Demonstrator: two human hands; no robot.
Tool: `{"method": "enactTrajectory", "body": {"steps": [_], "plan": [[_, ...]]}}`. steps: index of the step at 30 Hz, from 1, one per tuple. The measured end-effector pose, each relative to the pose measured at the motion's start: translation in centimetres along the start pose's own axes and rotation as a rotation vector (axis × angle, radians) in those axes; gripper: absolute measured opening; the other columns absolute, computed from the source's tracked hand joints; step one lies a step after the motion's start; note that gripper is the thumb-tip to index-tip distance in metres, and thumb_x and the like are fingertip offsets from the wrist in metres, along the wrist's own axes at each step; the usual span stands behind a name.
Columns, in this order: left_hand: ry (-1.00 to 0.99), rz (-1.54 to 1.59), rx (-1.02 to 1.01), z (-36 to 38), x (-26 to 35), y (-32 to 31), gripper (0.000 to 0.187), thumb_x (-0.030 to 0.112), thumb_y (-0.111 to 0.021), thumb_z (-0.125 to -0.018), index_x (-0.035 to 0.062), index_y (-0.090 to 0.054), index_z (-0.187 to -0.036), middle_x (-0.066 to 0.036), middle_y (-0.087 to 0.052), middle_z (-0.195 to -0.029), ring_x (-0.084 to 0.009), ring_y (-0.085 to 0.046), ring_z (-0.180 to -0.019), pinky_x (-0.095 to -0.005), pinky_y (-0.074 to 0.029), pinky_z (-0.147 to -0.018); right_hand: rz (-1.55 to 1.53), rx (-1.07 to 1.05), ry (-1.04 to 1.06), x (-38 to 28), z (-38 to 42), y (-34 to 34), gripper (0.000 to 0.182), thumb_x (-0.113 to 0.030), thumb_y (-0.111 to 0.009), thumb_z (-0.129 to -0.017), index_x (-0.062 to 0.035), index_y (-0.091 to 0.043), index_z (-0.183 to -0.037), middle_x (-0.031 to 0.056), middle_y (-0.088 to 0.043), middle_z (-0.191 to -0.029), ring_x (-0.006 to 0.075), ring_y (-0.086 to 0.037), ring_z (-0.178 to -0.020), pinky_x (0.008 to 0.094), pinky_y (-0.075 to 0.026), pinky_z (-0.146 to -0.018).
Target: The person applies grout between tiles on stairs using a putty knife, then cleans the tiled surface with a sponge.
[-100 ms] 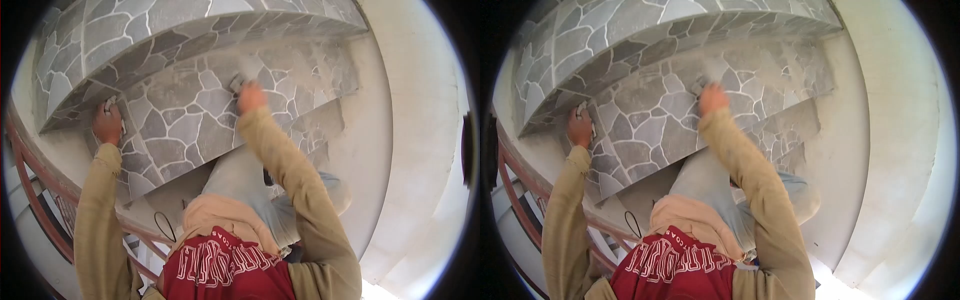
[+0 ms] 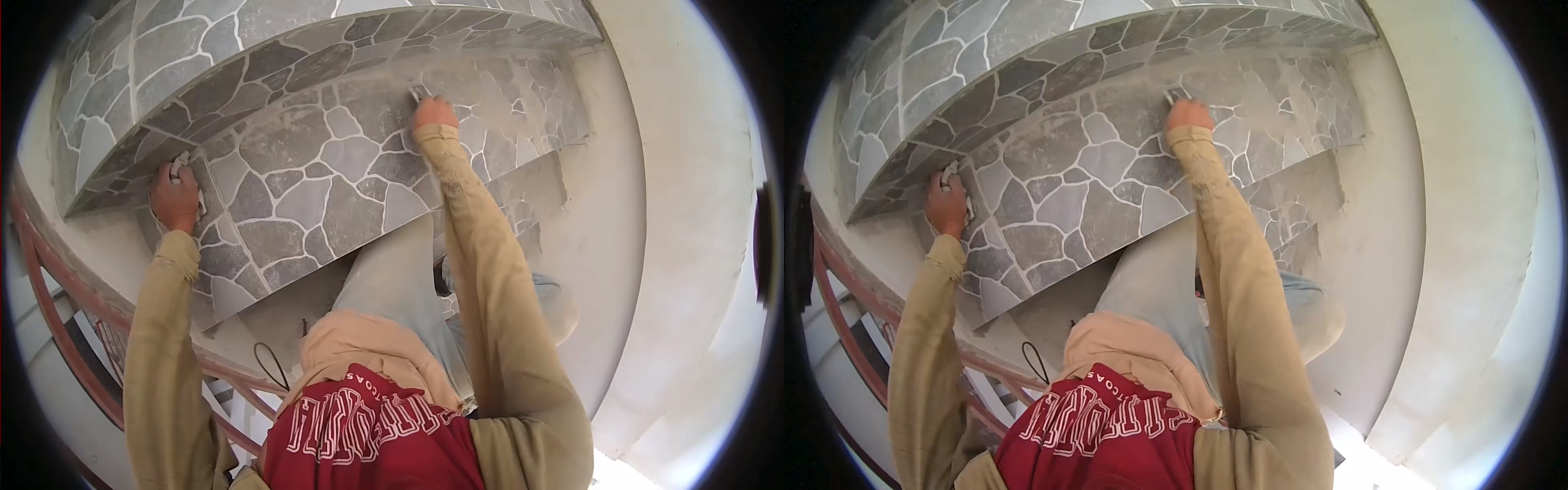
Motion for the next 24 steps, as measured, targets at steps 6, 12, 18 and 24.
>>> {"method": "enactTrajectory", "body": {"steps": [6,12,18,24], "plan": [[-0.030,0.012,0.071,-1.5,-1.1,-1.5,0.034,0.032,-0.059,-0.085,0.0064,-0.071,-0.104,-0.020,-0.071,-0.098,-0.0436,-0.066,-0.089,-0.0506,-0.052,-0.080,-0.010,0.216,0.082,-2.4,-0.4,-1.8,0.026,-0.014,-0.049,-0.096,-0.0070,-0.074,-0.098,0.0169,-0.071,-0.105,0.0337,-0.069,-0.100,0.0451,-0.058,-0.081],[-0.065,-0.005,0.080,-1.8,-0.9,-1.4,0.033,0.031,-0.059,-0.086,0.0072,-0.071,-0.104,-0.020,-0.071,-0.100,-0.0437,-0.066,-0.091,-0.0500,-0.052,-0.081,-0.123,0.083,-0.360,11.8,-8.7,3.9,0.029,-0.027,-0.070,-0.084,-0.0048,-0.074,-0.101,0.0194,-0.074,-0.102,0.0345,-0.072,-0.098,0.0463,-0.058,-0.081],[0.005,-0.004,0.043,-1.7,-0.4,-0.7,0.033,0.032,-0.058,-0.087,0.0075,-0.071,-0.105,-0.021,-0.070,-0.102,-0.0446,-0.066,-0.092,-0.0503,-0.051,-0.081,-0.816,-0.203,-0.177,17.2,4.3,-2.4,0.044,-0.020,-0.085,-0.072,0.0002,-0.073,-0.108,0.0134,-0.076,-0.094,0.0216,-0.071,-0.083,0.0396,-0.055,-0.078],[0.088,-0.004,-0.057,-1.2,-0.2,-0.3,0.037,0.034,-0.057,-0.088,0.0049,-0.070,-0.106,-0.022,-0.070,-0.106,-0.0449,-0.065,-0.096,-0.0499,-0.051,-0.084,-0.642,-0.167,-0.202,9.2,2.7,-0.2,0.044,-0.020,-0.085,-0.072,-0.0002,-0.072,-0.110,0.0115,-0.075,-0.090,0.0185,-0.069,-0.081,0.0378,-0.057,-0.072]]}}
Point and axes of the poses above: each hand's wrist, its own z-axis away from the middle knuckle, its own y-axis out of the back of the hand, x = y × z, the point moved 1 cm from there along -z, towards the middle knuckle
